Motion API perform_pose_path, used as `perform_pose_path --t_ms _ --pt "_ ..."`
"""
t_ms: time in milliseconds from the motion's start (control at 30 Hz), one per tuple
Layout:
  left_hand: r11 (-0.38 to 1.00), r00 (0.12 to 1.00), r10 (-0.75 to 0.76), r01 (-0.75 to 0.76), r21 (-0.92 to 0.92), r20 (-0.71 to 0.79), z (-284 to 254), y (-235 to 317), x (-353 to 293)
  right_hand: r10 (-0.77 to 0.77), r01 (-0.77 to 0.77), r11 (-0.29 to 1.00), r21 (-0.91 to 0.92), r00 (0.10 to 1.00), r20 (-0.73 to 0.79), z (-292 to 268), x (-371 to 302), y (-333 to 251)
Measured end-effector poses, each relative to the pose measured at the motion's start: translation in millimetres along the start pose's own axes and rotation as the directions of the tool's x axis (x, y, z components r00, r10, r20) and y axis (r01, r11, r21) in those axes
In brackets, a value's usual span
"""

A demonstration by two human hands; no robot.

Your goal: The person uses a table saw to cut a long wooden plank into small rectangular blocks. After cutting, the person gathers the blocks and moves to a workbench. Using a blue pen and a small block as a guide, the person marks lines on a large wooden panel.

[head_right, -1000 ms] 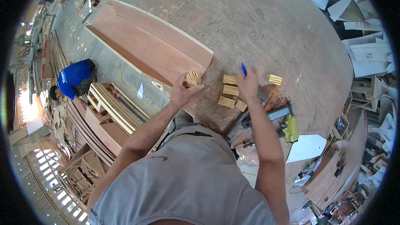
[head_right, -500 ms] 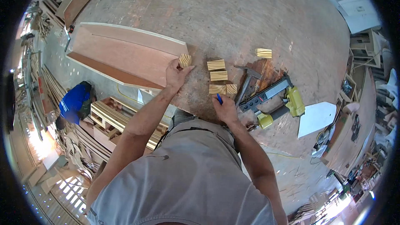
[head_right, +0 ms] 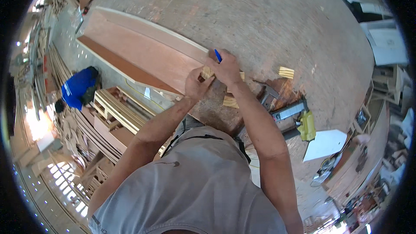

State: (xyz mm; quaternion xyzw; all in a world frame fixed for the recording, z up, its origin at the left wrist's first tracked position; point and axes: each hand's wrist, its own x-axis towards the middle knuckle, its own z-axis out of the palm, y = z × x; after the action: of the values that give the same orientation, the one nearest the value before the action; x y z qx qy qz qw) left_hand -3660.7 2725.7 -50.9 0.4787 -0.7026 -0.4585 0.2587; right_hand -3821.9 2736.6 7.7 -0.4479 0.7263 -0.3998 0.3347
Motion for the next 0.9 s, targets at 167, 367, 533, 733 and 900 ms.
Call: perform_pose_path --t_ms 167,367,533,733,900 --pt "0.998 0.998 0.013 -0.009 0.059 -0.061 0 -1 -11 0.024 -0.019 0.999 -0.038 0.992 0.127 8 10 -3" --pt "0.998 0.995 -0.055 0.056 0.011 -0.086 -9 -26 -53 0.014 0.076 0.943 -0.324 0.964 0.266 13 -22 -20" --pt "0.995 0.998 -0.035 0.039 0.086 -0.046 -55 -43 -122 0.018 0.043 0.988 -0.151 0.926 0.378 44 -88 -37" --pt "0.998 0.996 -0.042 0.045 0.043 -0.075 -74 -45 -144 0.274 -0.318 0.946 0.055 0.882 0.382 67 -144 -24" --pt "0.998 0.996 0.047 -0.044 0.041 -0.082 -70 -56 -141 0.122 -0.182 0.960 0.212 0.955 0.271 107 -176 42"
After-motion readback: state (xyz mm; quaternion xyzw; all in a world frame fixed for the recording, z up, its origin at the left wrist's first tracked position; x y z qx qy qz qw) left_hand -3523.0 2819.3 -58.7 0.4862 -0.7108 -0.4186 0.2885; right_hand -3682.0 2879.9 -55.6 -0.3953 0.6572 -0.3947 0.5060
